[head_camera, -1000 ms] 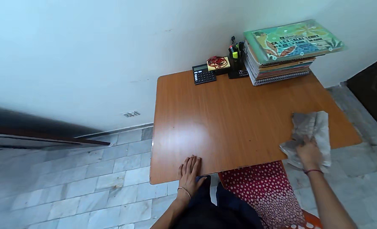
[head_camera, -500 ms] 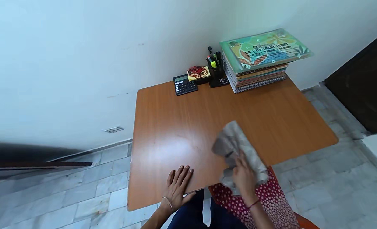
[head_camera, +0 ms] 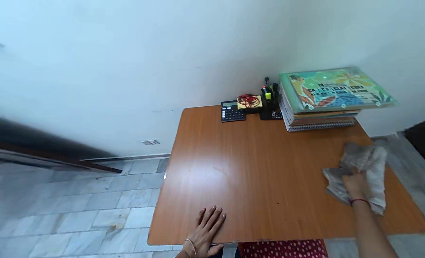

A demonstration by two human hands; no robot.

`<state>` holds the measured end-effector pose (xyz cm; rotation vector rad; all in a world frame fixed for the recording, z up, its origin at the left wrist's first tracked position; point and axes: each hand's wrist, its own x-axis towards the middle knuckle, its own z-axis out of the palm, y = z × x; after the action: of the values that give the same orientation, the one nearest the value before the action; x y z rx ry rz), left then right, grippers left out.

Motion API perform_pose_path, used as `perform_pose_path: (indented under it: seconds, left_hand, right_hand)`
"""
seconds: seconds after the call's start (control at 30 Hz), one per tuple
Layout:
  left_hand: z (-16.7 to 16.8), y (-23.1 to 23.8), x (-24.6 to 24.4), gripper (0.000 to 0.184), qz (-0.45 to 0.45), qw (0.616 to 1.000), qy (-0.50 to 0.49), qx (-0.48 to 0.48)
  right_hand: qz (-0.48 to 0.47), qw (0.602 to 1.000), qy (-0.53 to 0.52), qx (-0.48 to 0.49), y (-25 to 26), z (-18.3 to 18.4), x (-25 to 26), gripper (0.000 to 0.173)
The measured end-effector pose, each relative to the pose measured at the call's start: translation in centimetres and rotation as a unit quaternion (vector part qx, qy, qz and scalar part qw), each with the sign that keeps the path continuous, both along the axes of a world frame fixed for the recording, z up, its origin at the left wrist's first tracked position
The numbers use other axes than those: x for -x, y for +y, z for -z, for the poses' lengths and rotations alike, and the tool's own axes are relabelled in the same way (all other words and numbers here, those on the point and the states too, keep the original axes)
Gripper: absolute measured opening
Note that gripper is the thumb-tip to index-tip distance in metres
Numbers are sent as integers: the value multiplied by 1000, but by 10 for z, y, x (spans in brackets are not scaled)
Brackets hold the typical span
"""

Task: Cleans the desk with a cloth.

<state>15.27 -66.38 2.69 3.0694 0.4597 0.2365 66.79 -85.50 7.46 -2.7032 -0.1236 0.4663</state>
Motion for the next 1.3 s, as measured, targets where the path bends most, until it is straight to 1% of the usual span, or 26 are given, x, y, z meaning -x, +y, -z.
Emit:
perform_pose_path:
  seconds: [0.07,0.1,0.17,0.23,0.3,0.33,0.4,0.43,0.47,0.5,0.57,0.63,0.7,0.77,0.8,0.83,0.9,0.97,1.0,1.03,1.1,1.13,1.17,1.23,1.27,1.3]
  left_hand:
    - [1,0,0,83,0,1000,2,11]
    - [3,0,0,83,-1,1000,1,6]
    - [6,0,1,83,-2,1000,-2,-2]
    - [8,-2,2,83,-3,1000,-5,11]
    - [3,-3,2,81,-5,999,7,38]
    - [0,-3,1,78,-8,998,13,63]
    - [-6,-4,0,70,-15,994,24,104]
    - [-7,-5,0,69,-16,993,35,115]
    - [-6,-5,0,70,-14,992,41,115]
    - [-5,-5,1,73,-12,993,42,109]
    - [-3,-5,0,78,-12,993,43,112]
    - [-2,-5,-1,79,-10,991,44,125]
    - [-7,-4,-3,80,-12,979,85,185]
    - [-10,-1,-5,81,-14,966,114,232]
    - [-11,0,-7,81,-13,960,125,251]
    - [-14,1,-9,81,-13,953,134,270]
    - [-23,5,-12,79,-15,933,141,332]
    - [-47,17,-15,69,-45,892,130,431]
    - [-62,24,-13,65,-82,867,101,480]
    - [-74,29,-8,61,-136,848,44,511]
    - [-81,39,7,60,-244,826,-90,500]
    - [-79,46,17,63,-292,817,-141,476]
    - [-73,55,30,65,-333,809,-179,450]
    - [-59,73,61,69,-403,789,-217,410]
    - [-56,79,75,69,-429,774,-235,402]
    - [-54,82,88,70,-457,762,-246,387]
  right_hand:
    - [-64,998,3,-10,51,-5,31,53]
    - [-97,995,9,-13,78,-8,55,54]
    - [-164,986,39,-6,127,-15,120,56]
    - [-262,962,76,22,160,-22,195,54]
    - [-389,917,88,20,173,-20,263,54]
    - [-442,893,89,1,174,-16,289,54]
    - [-498,861,100,-22,168,-11,317,54]
    - [-498,861,94,-34,162,-9,317,52]
    - [-483,871,82,-42,153,-6,310,51]
    - [-451,889,59,-50,141,-2,297,49]
    - [-351,934,0,-63,108,6,254,48]
    - [-221,972,-40,-71,64,13,202,48]
    - [-106,991,-58,-56,15,24,150,49]
    - [-37,998,-53,-3,-19,30,111,52]
    - [-17,999,-38,27,-24,27,101,53]
    - [-9,999,-23,44,-21,24,100,55]
    - [-25,999,-17,35,5,19,124,56]
    - [-75,997,-21,7,50,12,179,57]
    - [-108,994,-23,-5,76,8,214,56]
    - [-144,989,-15,-11,103,1,253,54]
    - [-257,966,20,-6,148,-10,333,52]
    - [-335,941,42,-1,165,-14,372,53]
    - [-415,908,62,-7,179,-16,408,53]
    - [-574,813,96,-22,194,-16,463,53]
    - [-638,762,114,-15,201,-18,478,53]
    - [-677,726,124,-4,206,-19,485,53]
